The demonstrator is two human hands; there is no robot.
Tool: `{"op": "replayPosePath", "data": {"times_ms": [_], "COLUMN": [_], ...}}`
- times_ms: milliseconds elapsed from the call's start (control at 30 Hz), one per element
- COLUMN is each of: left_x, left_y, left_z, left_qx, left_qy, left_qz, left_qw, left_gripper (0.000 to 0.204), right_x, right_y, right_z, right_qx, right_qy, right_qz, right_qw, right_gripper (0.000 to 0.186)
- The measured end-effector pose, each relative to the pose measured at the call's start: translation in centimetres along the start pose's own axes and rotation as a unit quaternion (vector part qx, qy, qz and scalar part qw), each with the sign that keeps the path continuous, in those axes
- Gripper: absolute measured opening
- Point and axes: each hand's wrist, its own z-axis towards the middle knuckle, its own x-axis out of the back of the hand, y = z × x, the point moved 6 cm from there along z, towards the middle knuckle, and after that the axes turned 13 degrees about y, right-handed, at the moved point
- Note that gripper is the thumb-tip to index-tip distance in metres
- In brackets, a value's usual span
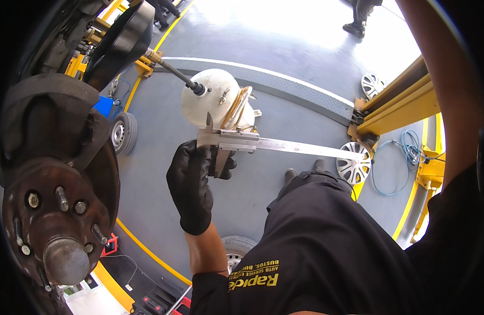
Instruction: The person retrieves a caliper from a tool cart and measures the thickness of brake pads and rotors on a vehicle elevated on a lift. The person records the measurements on a clipboard and continues measuring different components.
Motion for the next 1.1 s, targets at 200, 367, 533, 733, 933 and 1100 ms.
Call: {"op": "replayPosePath", "data": {"times_ms": [200, 367, 533, 733, 933, 1100], "left_x": [-1.6, -7.2, -14.0, -28.1, -38.1, -42.1], "left_y": [-0.6, -0.3, 0.2, -0.4, -4.8, -7.4], "left_z": [0.5, -0.4, -3.8, -12.8, -28.6, -41.7], "left_qx": [-0.011, -0.002, 0.017, 0.046, 0.238, 0.371], "left_qy": [-0.039, -0.11, -0.19, -0.38, -0.623, -0.702], "left_qz": [0.015, 0.011, -0.004, -0.002, 0.007, -0.046], "left_qw": [0.999, 0.994, 0.982, 0.924, 0.745, 0.606], "left_gripper": [0.026, 0.026, 0.026, 0.029, 0.039, 0.06], "right_x": [4.9, 10.8, 5.2, 6.1, 13.8, 19.7], "right_y": [-0.7, 0.8, 3.3, 2.9, 3.5, 5.7], "right_z": [-4.7, -19.3, -38.5, -60.9, -79.4, -91.5], "right_qx": [0.026, 0.017, -0.104, -0.392, -0.551, -0.579], "right_qy": [0.098, 0.126, -0.096, -0.108, 0.05, 0.066], "right_qz": [0.067, 0.191, 0.32, 0.286, 0.194, 0.162], "right_qw": [0.993, 0.973, 0.937, 0.868, 0.81, 0.797], "right_gripper": [0.037, 0.036, 0.036, 0.048, 0.034, 0.034]}}
